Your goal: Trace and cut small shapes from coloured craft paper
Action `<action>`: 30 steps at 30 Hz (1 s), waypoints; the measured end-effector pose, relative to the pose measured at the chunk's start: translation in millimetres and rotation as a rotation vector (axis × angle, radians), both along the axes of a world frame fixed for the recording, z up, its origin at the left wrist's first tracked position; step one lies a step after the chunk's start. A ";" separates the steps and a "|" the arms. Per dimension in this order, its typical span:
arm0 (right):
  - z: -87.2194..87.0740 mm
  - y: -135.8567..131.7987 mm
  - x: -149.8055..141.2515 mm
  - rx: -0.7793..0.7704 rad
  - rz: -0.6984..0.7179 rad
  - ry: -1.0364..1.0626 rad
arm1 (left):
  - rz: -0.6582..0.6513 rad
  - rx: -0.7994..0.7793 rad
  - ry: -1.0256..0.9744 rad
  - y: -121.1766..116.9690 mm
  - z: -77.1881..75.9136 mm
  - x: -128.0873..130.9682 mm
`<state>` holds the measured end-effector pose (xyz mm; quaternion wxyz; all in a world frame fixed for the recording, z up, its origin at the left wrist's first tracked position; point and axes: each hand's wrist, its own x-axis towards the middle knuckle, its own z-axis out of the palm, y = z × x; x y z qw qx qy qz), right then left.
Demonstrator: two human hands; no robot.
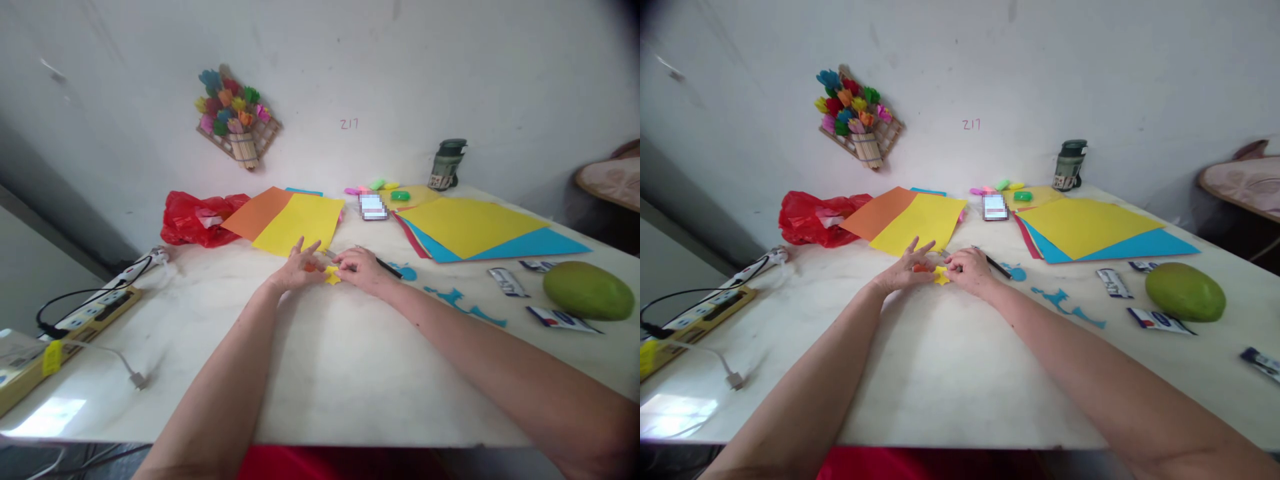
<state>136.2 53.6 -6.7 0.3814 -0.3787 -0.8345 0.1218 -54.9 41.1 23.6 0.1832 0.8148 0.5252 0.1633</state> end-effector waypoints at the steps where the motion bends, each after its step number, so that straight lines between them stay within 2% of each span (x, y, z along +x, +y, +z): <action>1: 0.9 -0.8 -0.2 -0.002 0.003 -0.003 | -0.006 -0.010 0.003 -0.6 0.0 0.8; 11: 5.6 -2.5 1.9 -0.011 0.034 -0.075 | -0.017 -0.037 0.040 -3.2 3.4 3.8; 21: -2.8 5.1 2.8 0.021 0.009 -0.061 | -0.060 -0.067 0.032 -3.1 4.7 4.1; 30: -4.5 7.3 3.3 0.019 -0.002 -0.057 | -0.083 -0.041 0.116 -0.7 2.5 1.2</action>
